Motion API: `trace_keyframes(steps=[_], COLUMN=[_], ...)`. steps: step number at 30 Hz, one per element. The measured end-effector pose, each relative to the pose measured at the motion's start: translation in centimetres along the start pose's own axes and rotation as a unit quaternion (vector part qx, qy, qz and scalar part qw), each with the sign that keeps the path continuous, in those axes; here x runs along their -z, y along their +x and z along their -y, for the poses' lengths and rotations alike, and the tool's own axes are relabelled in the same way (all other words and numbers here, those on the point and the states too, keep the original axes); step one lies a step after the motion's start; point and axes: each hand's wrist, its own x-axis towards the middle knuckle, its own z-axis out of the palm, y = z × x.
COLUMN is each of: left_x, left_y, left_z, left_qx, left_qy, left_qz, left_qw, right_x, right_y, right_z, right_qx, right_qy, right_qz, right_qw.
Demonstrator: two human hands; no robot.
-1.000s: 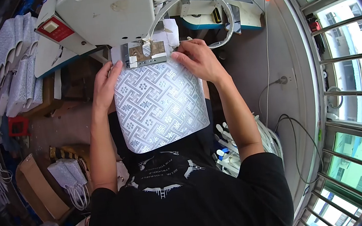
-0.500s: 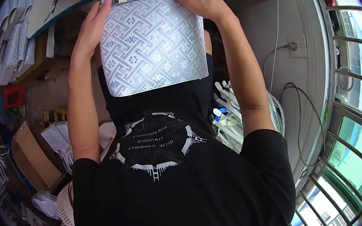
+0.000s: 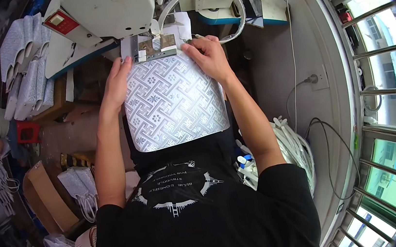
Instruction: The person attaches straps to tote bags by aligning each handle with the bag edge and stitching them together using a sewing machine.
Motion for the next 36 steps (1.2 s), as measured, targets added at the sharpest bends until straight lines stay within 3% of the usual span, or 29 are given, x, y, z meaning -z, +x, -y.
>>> trace_keyframes(steps=[10, 19, 23, 25, 26, 28, 30, 32, 33, 36], left_x=[0.0, 0.3, 0.2, 0.0, -0.5, -1.4, -1.9, -2.2, -2.5, -3.4], left_y=[0.1, 0.5, 0.4, -0.3, -0.9, -2.3, -3.1, -3.3, -3.2, -2.3], left_z=[0.5, 0.6, 0.7, -0.5, -1.0, -2.7, -3.9, -5.1, -5.2, -4.7], left_qx=[0.017, -0.004, 0.010, 0.010, -0.079, -0.246, -0.275, -0.331, -0.334, -0.321], left_qy=[0.003, 0.046, 0.062, 0.070, 0.139, 0.271, 0.317, 0.393, 0.393, 0.413], left_qz=[0.012, 0.012, -0.004, -0.015, -0.092, -0.230, -0.178, -0.094, -0.096, -0.101], left_qw=[1.000, 0.999, 0.998, 0.997, 0.983, 0.902, 0.890, 0.852, 0.851, 0.846], right_x=[-0.5, -0.6, 0.2, 0.4, 0.5, 1.3, 1.0, 0.4, 0.4, -0.4], right_y=[-0.4, -0.3, -0.3, 0.6, 1.2, 4.2, 5.7, 7.5, 8.3, 9.7], right_z=[-0.7, -0.5, -0.3, 1.4, 2.2, 4.8, 5.7, 6.1, 6.2, 4.4], right_qx=[-0.021, -0.024, -0.030, -0.048, -0.056, -0.022, -0.001, 0.027, 0.042, 0.086], right_qy=[0.092, 0.100, 0.053, 0.060, 0.065, 0.021, -0.022, -0.097, -0.135, -0.042], right_qz=[-0.004, -0.028, 0.022, -0.068, -0.114, -0.110, -0.107, -0.055, -0.026, -0.017], right_qw=[0.996, 0.994, 0.998, 0.995, 0.990, 0.993, 0.994, 0.993, 0.990, 0.995])
